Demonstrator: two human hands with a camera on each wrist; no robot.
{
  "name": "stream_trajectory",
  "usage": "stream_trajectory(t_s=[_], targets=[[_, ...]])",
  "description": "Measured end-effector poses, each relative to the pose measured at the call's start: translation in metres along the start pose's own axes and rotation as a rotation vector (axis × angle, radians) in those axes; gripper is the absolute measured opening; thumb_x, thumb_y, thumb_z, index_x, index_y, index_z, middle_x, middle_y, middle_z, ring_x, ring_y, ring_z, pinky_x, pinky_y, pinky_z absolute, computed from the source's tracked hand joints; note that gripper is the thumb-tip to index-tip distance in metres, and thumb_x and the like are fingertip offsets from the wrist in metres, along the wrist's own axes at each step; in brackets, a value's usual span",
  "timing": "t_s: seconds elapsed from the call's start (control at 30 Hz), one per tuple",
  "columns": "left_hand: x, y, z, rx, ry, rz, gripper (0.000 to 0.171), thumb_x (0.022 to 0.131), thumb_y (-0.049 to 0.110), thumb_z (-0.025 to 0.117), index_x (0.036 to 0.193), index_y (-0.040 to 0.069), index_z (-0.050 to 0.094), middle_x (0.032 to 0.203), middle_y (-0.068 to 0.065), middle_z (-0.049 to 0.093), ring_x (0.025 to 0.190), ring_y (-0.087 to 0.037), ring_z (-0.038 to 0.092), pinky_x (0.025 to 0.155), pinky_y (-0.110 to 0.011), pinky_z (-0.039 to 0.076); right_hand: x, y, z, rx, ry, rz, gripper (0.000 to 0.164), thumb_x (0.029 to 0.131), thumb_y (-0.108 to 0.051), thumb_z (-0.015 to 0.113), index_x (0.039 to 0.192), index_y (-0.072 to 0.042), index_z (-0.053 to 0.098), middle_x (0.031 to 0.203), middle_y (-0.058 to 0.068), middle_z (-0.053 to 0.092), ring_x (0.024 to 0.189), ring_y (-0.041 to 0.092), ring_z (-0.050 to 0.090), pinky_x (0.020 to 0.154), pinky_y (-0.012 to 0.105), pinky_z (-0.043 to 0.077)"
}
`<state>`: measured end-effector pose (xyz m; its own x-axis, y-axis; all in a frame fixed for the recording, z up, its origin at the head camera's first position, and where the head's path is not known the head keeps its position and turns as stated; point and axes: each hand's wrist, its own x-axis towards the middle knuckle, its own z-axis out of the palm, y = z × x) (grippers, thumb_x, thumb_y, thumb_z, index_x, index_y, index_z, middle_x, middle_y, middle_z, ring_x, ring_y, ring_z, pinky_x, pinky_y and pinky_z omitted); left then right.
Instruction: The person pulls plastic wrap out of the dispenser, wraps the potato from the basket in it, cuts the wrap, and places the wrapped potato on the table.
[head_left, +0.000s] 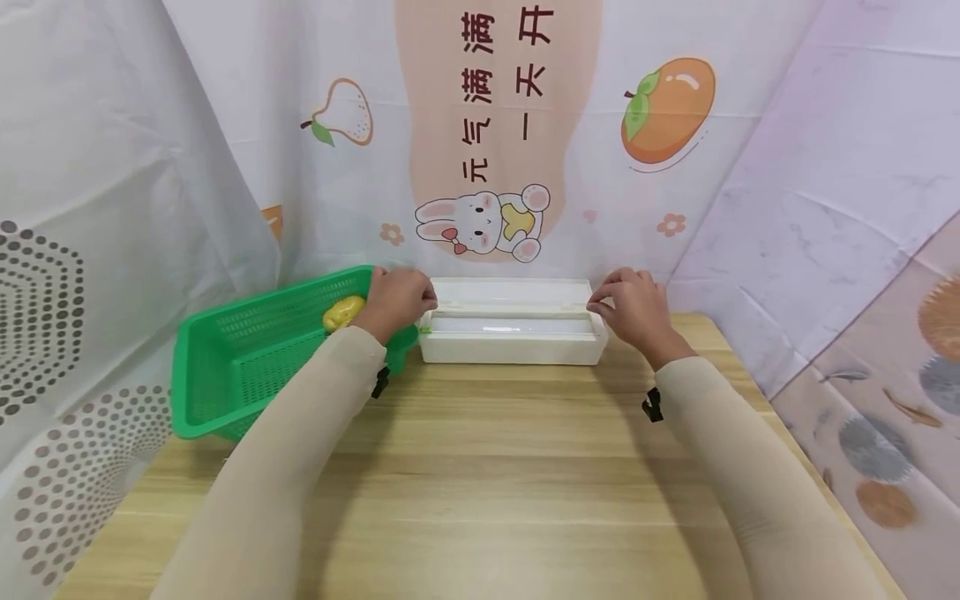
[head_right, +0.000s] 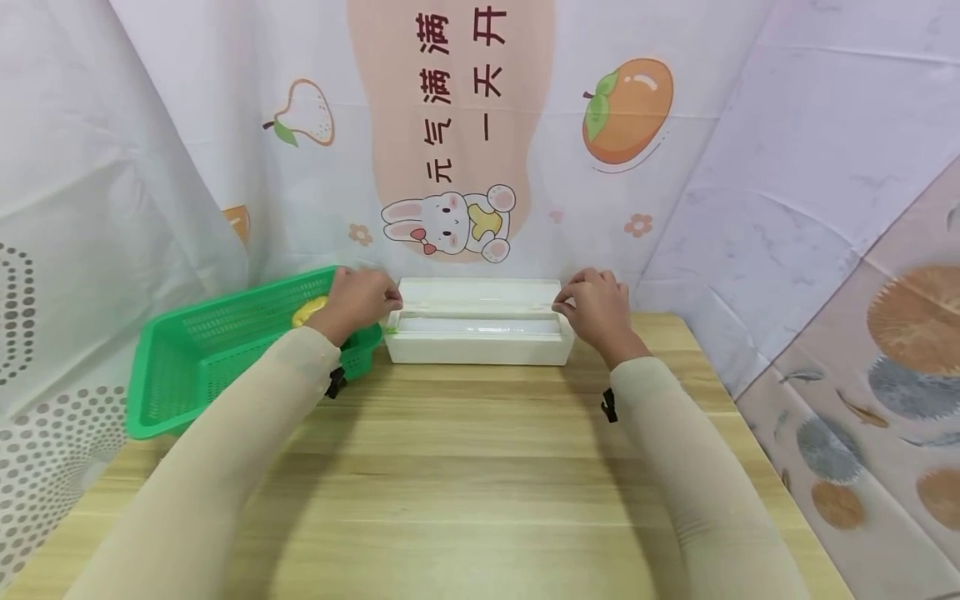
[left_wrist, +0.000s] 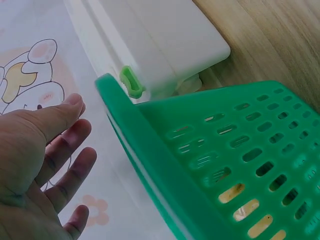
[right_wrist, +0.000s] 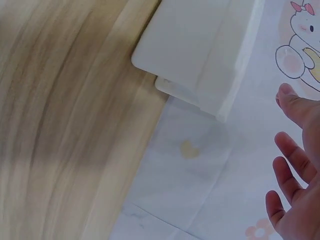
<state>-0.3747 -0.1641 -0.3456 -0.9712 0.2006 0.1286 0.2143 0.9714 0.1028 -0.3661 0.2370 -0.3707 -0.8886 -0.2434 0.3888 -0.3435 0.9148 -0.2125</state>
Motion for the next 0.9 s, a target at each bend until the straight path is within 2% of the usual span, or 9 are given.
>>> stream_trajectory(t_s=[0.33, 0.63, 0.9], targets=[[-0.007, -0.001, -0.008, -0.012, 0.066, 0.033, 0.013, 0.097, 0.035, 0.074, 0.095, 0.025, 0.083, 0.094, 0.007, 0.077, 0.096, -0.02, 0.065, 0.099, -0.054, 0.033, 0.005, -0.001, -0.011, 0.017, 0.021, 0.008, 0.011, 0.092, -0.031, 0.08, 0.097, -0.023, 0.084, 0.124, 0.009, 0.063, 0.115, 0.043, 0.049, 0.089, 0.063, 0.035], [-0.013, -0.001, -0.02, -0.034, 0.082, 0.043, 0.014, 0.097, 0.035, 0.074, 0.096, 0.025, 0.083, 0.096, 0.006, 0.076, 0.095, -0.02, 0.064, 0.1, -0.055, 0.032, 0.006, 0.002, -0.019, 0.061, 0.033, 0.034, 0.012, 0.093, -0.032, 0.079, 0.099, -0.023, 0.084, 0.127, 0.01, 0.063, 0.118, 0.043, 0.049, 0.091, 0.064, 0.034], [-0.012, 0.002, -0.031, -0.053, 0.088, 0.031, 0.014, 0.097, 0.033, 0.075, 0.098, 0.023, 0.083, 0.096, 0.005, 0.077, 0.099, -0.021, 0.064, 0.103, -0.057, 0.031, 0.006, 0.002, -0.028, 0.064, 0.044, 0.059, 0.011, 0.093, -0.03, 0.079, 0.098, -0.022, 0.084, 0.128, 0.01, 0.062, 0.12, 0.041, 0.048, 0.089, 0.06, 0.034]])
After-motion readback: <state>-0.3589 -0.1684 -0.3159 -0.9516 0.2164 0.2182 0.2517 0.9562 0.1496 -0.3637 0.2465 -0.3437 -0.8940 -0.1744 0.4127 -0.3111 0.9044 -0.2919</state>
